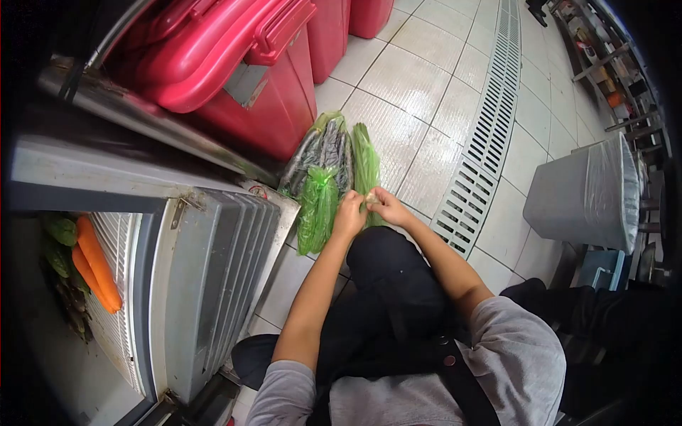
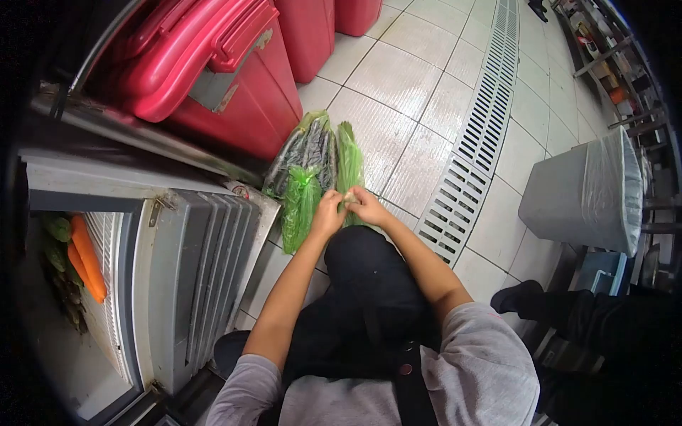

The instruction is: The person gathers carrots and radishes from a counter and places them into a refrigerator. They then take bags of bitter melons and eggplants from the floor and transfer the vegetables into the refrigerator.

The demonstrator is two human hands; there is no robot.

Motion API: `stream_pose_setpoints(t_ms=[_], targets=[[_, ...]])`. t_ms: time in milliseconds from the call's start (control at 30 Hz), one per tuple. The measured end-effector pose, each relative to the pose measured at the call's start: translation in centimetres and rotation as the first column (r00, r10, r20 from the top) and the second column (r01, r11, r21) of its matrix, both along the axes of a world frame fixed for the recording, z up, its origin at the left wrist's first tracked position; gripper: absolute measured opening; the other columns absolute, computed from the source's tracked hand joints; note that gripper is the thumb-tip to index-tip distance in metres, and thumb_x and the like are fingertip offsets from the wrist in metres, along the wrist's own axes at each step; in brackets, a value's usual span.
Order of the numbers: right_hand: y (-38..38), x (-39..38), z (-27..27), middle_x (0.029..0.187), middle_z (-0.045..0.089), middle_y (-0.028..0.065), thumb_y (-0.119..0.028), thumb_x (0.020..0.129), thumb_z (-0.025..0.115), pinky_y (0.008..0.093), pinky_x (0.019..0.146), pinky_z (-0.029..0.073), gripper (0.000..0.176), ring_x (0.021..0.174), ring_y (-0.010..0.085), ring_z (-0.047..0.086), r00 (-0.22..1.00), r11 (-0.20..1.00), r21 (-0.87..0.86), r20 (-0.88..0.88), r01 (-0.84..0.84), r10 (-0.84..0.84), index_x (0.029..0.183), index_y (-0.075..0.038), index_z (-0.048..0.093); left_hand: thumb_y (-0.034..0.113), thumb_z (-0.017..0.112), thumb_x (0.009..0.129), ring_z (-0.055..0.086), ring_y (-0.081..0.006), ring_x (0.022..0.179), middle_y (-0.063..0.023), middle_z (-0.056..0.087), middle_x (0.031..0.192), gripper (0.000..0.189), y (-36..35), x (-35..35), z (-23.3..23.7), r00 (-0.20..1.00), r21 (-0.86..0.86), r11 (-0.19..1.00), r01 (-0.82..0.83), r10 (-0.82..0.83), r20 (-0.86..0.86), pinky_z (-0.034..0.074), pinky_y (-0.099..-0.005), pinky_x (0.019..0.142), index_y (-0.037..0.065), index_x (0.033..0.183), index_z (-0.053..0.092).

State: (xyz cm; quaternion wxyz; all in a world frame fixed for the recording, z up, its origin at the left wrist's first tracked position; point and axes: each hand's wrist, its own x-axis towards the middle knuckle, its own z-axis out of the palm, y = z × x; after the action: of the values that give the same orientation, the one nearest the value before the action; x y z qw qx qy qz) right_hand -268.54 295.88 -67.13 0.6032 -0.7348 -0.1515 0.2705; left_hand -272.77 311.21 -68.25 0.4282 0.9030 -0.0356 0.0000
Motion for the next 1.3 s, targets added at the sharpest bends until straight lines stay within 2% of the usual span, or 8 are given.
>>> stream_pose_setpoints(t_ms=[300,400,467,533,600,833,1167,1300], targets=[[-0.4,1.3,0.3,0.087,0.054,0.0145,-0.019,0.067,0.074,0.036,0.079,0.043,0.031,0.087,0.0321,0.053,0.781,0.949,-0.315,0.586,-0.026,0.216,0.085,-0.001,0.056,0.003,0.056,0.073,0.054,-0.031,0.084,-0.0102,0.056,0.083,0.018,0.4,-0.2,3.2,0.957,0.079,0.981,-0.178,0.154,0.245,0.04,-0.0415,0.079,0.007,0.09,0.054],[-0.6,2.5,0.5,0.088,0.059,0.0152,-0.032,0.07,0.075,0.0358,0.082,0.043,0.034,0.09,0.0275,0.057,0.857,0.943,-0.299,0.44,-0.144,0.27,0.079,-0.002,0.062,0.006,0.056,0.077,0.055,-0.0316,0.078,-0.011,0.059,0.08,0.01,1.9,-1.9,2.6,0.957,0.107,0.989,-0.098,0.064,0.284,0.042,-0.0404,0.071,0.006,0.086,0.055],[-0.8,4.6,1.0,0.087,0.064,0.0142,-0.043,0.077,0.068,0.0359,0.076,0.047,0.042,0.084,0.0228,0.061,0.871,0.852,-0.196,-0.199,-0.485,0.45,0.086,-0.002,0.066,0.01,0.06,0.076,0.055,-0.0296,0.074,-0.0094,0.059,0.076,0.009,3.0,-3.1,2.3,0.944,0.158,0.986,-0.047,-0.008,0.33,0.042,-0.0389,0.069,0.007,0.083,0.055],[-1.0,7.7,2.9,0.08,0.063,0.0088,-0.046,0.083,0.061,0.0382,0.074,0.049,0.048,0.085,0.0172,0.06,0.849,0.922,-0.244,-0.508,-0.302,0.144,0.096,0.0,0.065,0.013,0.064,0.075,0.055,-0.0276,0.071,-0.0077,0.058,0.073,0.011,3.9,-4.5,2.4,0.928,0.213,0.977,0.01,-0.088,0.363,0.042,-0.0373,0.066,0.007,0.079,0.056],[-0.3,10.6,-4.0,0.08,0.063,0.0082,-0.051,0.079,0.062,0.0395,0.069,0.05,0.055,0.079,0.0182,0.061,0.894,0.838,-0.416,-0.115,0.353,-0.434,0.101,-0.001,0.064,0.022,0.067,0.072,0.052,-0.0211,0.064,-0.0038,0.048,0.062,0.018,4.4,-5.4,3.5,0.878,0.312,0.948,0.058,-0.197,0.436,0.04,-0.0344,0.062,0.012,0.072,0.052],[3.9,12.0,-9.0,0.077,0.063,0.0119,-0.042,0.068,0.074,0.0381,0.053,0.05,0.047,0.061,0.0221,0.061,0.588,0.876,-0.221,-0.668,0.429,-0.457,0.086,0.0,0.062,0.028,0.07,0.069,0.048,-0.02,0.056,-0.0023,0.042,0.056,0.025,6.1,-7.6,7.9,0.835,0.378,0.92,0.104,-0.287,0.47,0.037,-0.0334,0.053,0.012,0.067,0.051],[3.4,18.7,4.4,0.085,0.06,0.0101,-0.017,0.075,0.072,0.0306,0.056,0.051,0.04,0.067,0.0191,0.062,0.801,0.724,0.347,-0.192,0.596,-0.568,0.104,-0.001,0.05,0.039,0.069,0.073,0.063,-0.0305,0.073,-0.0148,0.063,0.077,0.035,11.4,-17.0,6.9,0.962,0.377,0.905,0.199,-0.106,-0.252,0.049,-0.0416,0.063,0.007,0.081,0.057],[0.1,20.8,11.3,0.074,0.061,0.0075,-0.018,0.08,0.07,0.0276,0.053,0.05,0.028,0.061,0.0154,0.06,0.751,0.684,0.536,0.132,0.495,-0.647,0.094,-0.004,0.049,0.068,0.065,0.061,0.062,-0.0354,0.092,-0.0212,0.062,0.101,0.084,11.8,-16.0,5.0,0.658,0.487,0.836,0.252,0.221,-0.719,0.049,-0.0445,0.079,0.003,0.113,0.053]])
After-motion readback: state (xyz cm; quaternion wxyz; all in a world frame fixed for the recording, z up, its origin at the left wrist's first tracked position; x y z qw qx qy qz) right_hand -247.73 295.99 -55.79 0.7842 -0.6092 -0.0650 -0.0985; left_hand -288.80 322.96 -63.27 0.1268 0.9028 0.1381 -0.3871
